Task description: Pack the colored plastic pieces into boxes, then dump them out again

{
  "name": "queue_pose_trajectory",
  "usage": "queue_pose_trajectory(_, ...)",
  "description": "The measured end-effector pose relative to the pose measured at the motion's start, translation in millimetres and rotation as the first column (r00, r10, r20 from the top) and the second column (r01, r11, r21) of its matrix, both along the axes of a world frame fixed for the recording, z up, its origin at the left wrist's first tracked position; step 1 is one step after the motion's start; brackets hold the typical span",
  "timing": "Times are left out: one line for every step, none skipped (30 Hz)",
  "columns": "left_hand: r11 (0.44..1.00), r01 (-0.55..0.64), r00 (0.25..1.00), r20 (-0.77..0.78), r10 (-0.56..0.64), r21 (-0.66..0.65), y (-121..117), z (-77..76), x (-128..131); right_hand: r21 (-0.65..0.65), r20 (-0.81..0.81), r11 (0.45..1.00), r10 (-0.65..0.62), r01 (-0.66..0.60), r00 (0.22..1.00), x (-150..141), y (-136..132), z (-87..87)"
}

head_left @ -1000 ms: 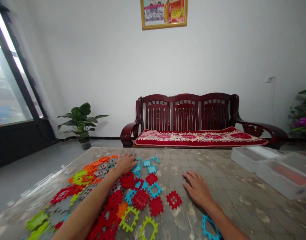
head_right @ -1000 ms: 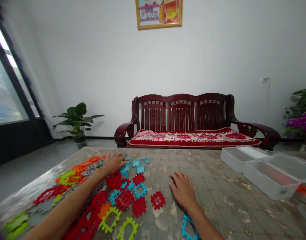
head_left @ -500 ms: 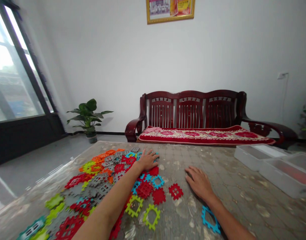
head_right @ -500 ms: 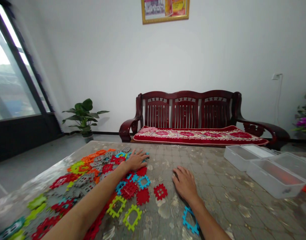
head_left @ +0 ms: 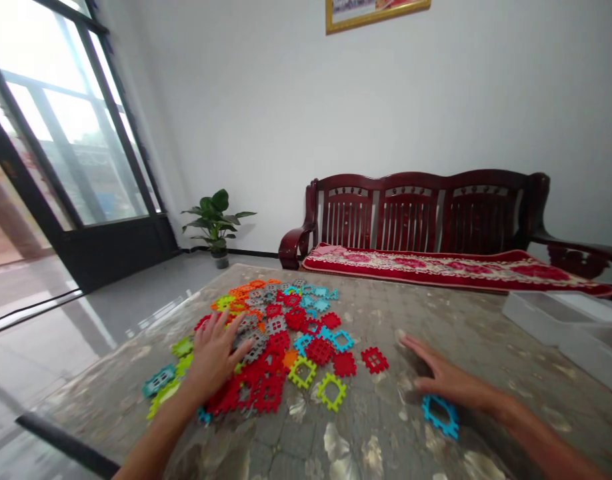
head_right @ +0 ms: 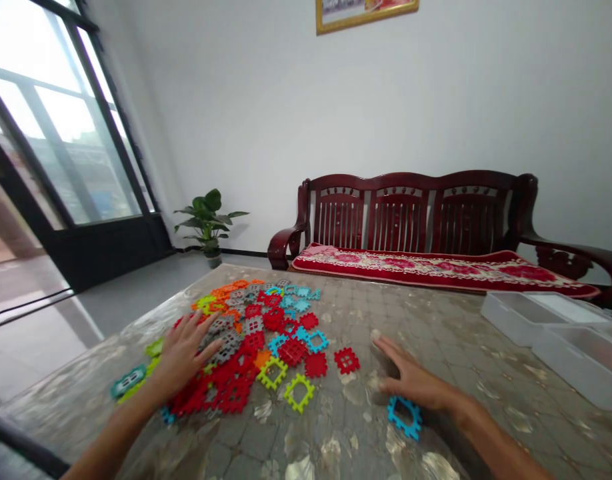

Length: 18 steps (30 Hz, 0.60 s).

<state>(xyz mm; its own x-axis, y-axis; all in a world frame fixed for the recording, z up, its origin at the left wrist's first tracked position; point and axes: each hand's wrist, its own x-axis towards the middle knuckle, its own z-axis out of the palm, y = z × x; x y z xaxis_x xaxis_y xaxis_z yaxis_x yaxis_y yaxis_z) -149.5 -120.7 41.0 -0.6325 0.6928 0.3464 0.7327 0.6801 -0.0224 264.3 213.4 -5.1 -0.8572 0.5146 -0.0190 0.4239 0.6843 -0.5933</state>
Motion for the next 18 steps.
queue_pose_trajectory(0.996,-0.091,0.996,-0.018,0.092,0.023,-22.0,-7.7,1.0,0.039,0.023,0.999,0.008,-0.009,1.000,7.8,-10.0,-3.2)
queue_pose_trajectory(0.985,-0.167,0.985,-0.026,0.168,0.041,-40.3,-14.9,3.0,0.079,0.058,0.997,0.012,-0.016,0.998,13.0,-20.6,-6.8)
queue_pose_trajectory(0.972,-0.231,0.973,-0.004,0.231,0.033,-54.5,-21.2,6.0,0.121,0.087,0.993,-0.001,-0.010,0.996,15.0,-30.8,-10.4)
queue_pose_trajectory(0.956,-0.293,0.956,0.025,0.293,0.023,-64.3,-26.2,9.7,0.164,0.106,0.986,-0.026,0.008,0.994,13.5,-39.8,-13.4)
queue_pose_trajectory(0.940,-0.342,0.939,0.054,0.341,0.007,-69.8,-29.6,14.0,0.204,0.111,0.978,-0.055,0.031,0.992,8.7,-47.1,-15.4)
queue_pose_trajectory(0.929,-0.371,0.926,0.079,0.370,-0.012,-71.6,-31.7,18.6,0.240,0.101,0.969,-0.084,0.058,0.991,0.7,-52.5,-16.3)
queue_pose_trajectory(0.923,-0.383,0.919,0.094,0.384,-0.028,-70.3,-32.6,23.4,0.267,0.085,0.960,-0.108,0.082,0.991,-9.8,-56.1,-16.2)
queue_pose_trajectory(0.923,-0.382,0.918,0.100,0.384,-0.040,-66.9,-32.7,28.3,0.284,0.068,0.954,-0.122,0.098,0.990,-22.2,-58.3,-15.2)
queue_pose_trajectory(0.926,-0.373,0.921,0.098,0.376,-0.048,-62.2,-32.2,32.9,0.293,0.054,0.950,-0.127,0.106,0.990,-35.9,-59.7,-13.6)
queue_pose_trajectory(0.930,-0.363,0.926,0.093,0.367,-0.053,-57.1,-31.5,37.4,0.293,0.044,0.950,-0.127,0.109,0.991,-50.3,-60.7,-11.8)
queue_pose_trajectory(0.933,-0.356,0.929,0.086,0.359,-0.054,-52.1,-31.1,41.5,0.290,0.035,0.950,-0.127,0.112,0.991,-64.9,-61.9,-10.1)
queue_pose_trajectory(0.936,-0.349,0.932,0.081,0.352,-0.051,-47.7,-31.0,45.2,0.287,0.023,0.951,-0.128,0.116,0.991,-79.2,-63.6,-8.8)
queue_pose_trajectory(0.940,-0.339,0.937,0.079,0.341,-0.044,-44.1,-31.5,48.4,0.282,0.007,0.952,-0.129,0.122,0.992,-93.1,-65.8,-7.9)
queue_pose_trajectory(0.947,-0.321,0.943,0.083,0.322,-0.031,-41.3,-32.7,51.2,0.277,-0.014,0.953,-0.127,0.126,0.992,-106.3,-68.6,-7.5)
queue_pose_trajectory(0.955,-0.295,0.951,0.092,0.295,-0.011,-39.3,-34.6,53.7,0.272,-0.038,0.954,-0.122,0.128,0.992,-118.7,-71.7,-7.4)
queue_pose_trajectory(0.964,-0.266,0.959,0.105,0.263,0.015,-37.8,-37.0,55.8,0.267,-0.068,0.955,-0.115,0.129,0.991,-130.2,-75.0,-7.6)
queue_pose_trajectory(0.971,-0.235,0.966,0.121,0.229,0.045,-36.8,-40.0,57.6,0.261,-0.099,0.957,-0.106,0.128,0.989,-140.7,-78.3,-7.8)
queue_pose_trajectory(0.975,-0.206,0.971,0.138,0.194,0.078,-36.0,-43.3,59.3,0.252,-0.130,0.959,-0.097,0.128,0.987,-150.3,-81.4,-7.6)
